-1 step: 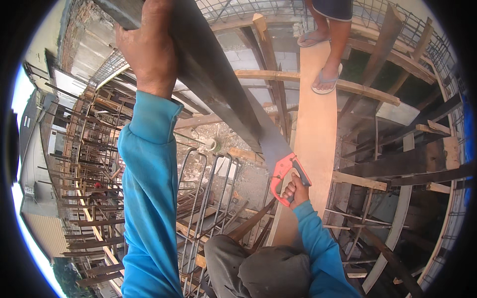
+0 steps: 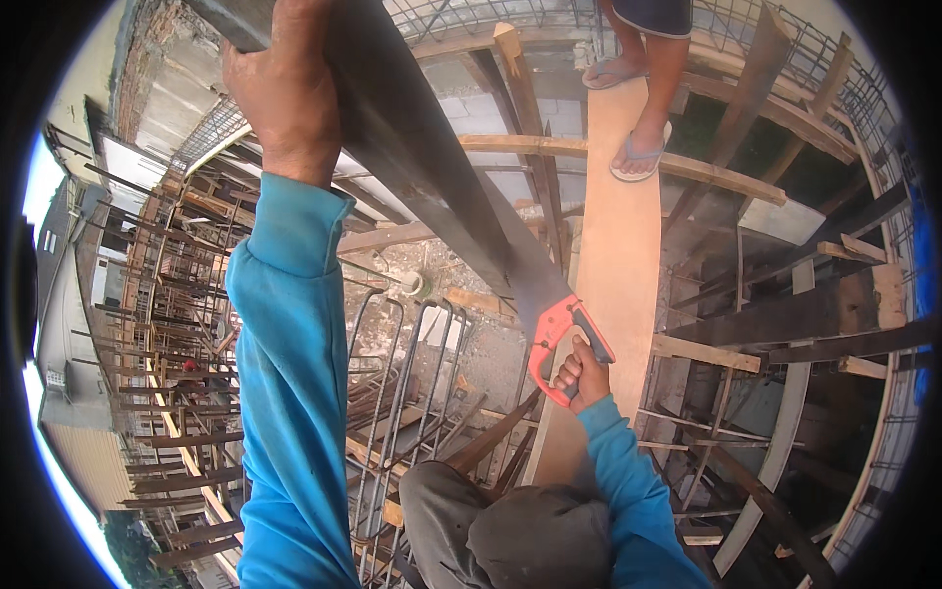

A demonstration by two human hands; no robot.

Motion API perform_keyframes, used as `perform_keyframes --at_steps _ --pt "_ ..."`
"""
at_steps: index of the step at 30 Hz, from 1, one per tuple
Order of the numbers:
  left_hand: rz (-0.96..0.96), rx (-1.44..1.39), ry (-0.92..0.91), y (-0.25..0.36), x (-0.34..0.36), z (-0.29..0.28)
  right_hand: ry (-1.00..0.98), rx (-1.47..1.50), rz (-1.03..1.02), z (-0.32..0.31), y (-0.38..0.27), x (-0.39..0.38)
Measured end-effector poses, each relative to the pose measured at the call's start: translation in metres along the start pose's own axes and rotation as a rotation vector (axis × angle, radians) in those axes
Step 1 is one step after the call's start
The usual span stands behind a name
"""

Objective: The person saws a long wooden beam by hand while standing on an elevated construction frame, while another person helps stabilize the wood.

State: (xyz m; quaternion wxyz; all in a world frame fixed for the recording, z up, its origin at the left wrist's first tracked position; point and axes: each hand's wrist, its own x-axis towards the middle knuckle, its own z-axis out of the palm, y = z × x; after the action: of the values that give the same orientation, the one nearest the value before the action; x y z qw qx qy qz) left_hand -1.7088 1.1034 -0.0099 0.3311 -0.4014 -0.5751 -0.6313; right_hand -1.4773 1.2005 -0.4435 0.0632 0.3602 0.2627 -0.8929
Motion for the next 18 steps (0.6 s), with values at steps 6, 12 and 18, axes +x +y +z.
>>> perform_keyframes --at_steps 6,12,18 --pt "-0.054 -0.03 -0.061 -0.003 -0.007 -0.002 0.223 -0.124 0.048 -0.055 -0.015 -0.165" --pt "-0.072 0.068 -0.02 0.005 -0.002 0.005 -0.065 0.071 -0.089 0.11 -0.056 0.001" --pt "-0.073 0.074 -0.002 0.002 -0.005 0.002 -0.011 -0.016 0.017 0.007 -0.025 -0.052"
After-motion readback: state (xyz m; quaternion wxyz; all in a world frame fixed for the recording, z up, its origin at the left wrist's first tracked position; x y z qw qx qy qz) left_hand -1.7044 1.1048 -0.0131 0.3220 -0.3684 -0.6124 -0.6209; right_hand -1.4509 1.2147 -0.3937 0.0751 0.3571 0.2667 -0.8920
